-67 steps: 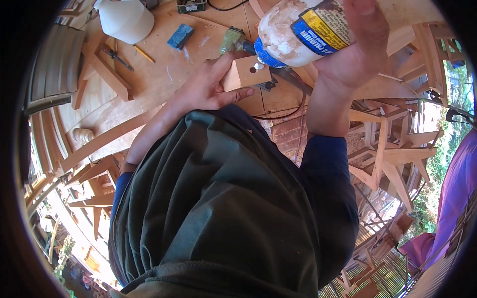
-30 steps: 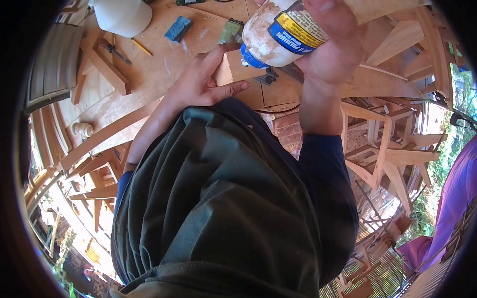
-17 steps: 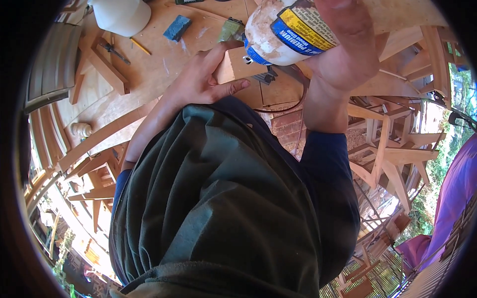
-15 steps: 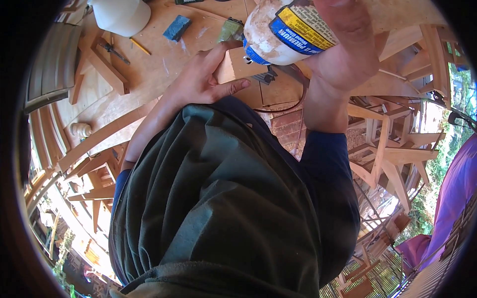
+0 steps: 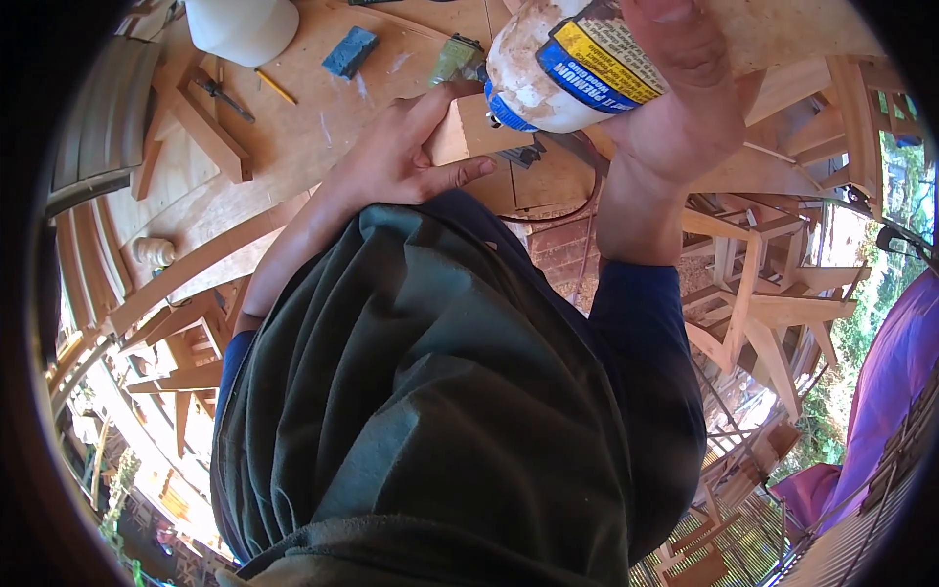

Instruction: Gluing and assembling wooden chair components at a workbench in a workshop.

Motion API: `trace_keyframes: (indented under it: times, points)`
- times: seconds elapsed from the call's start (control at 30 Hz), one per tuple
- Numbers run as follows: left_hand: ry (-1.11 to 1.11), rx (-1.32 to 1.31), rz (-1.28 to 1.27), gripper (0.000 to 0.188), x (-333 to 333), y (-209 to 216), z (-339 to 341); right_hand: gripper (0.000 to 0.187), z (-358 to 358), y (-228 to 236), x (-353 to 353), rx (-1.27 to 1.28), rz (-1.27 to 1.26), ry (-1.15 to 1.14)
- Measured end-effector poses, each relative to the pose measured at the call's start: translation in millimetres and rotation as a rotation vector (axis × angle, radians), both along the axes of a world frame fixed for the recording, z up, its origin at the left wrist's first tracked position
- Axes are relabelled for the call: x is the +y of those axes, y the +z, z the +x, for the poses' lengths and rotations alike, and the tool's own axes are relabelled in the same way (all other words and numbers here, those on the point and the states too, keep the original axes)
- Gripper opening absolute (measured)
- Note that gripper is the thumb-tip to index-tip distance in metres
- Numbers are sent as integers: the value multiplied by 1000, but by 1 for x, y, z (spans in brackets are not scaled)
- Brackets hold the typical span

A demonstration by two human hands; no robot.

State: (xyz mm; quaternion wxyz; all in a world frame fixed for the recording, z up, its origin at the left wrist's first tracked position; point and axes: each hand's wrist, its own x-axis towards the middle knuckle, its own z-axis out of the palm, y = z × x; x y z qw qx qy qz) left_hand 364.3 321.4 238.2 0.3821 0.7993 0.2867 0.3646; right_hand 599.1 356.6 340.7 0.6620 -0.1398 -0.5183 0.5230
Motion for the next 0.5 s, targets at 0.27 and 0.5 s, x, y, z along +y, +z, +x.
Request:
trace_keyframes:
  times: [0.27,0.5]
  points:
    - [-4,17,-3,56,0,1,-1,58,-8,3,1,94,52,65]
    - [-7,23,-12,57,-1,5,-3,62,-45,16,-22,-24,-215,-242]
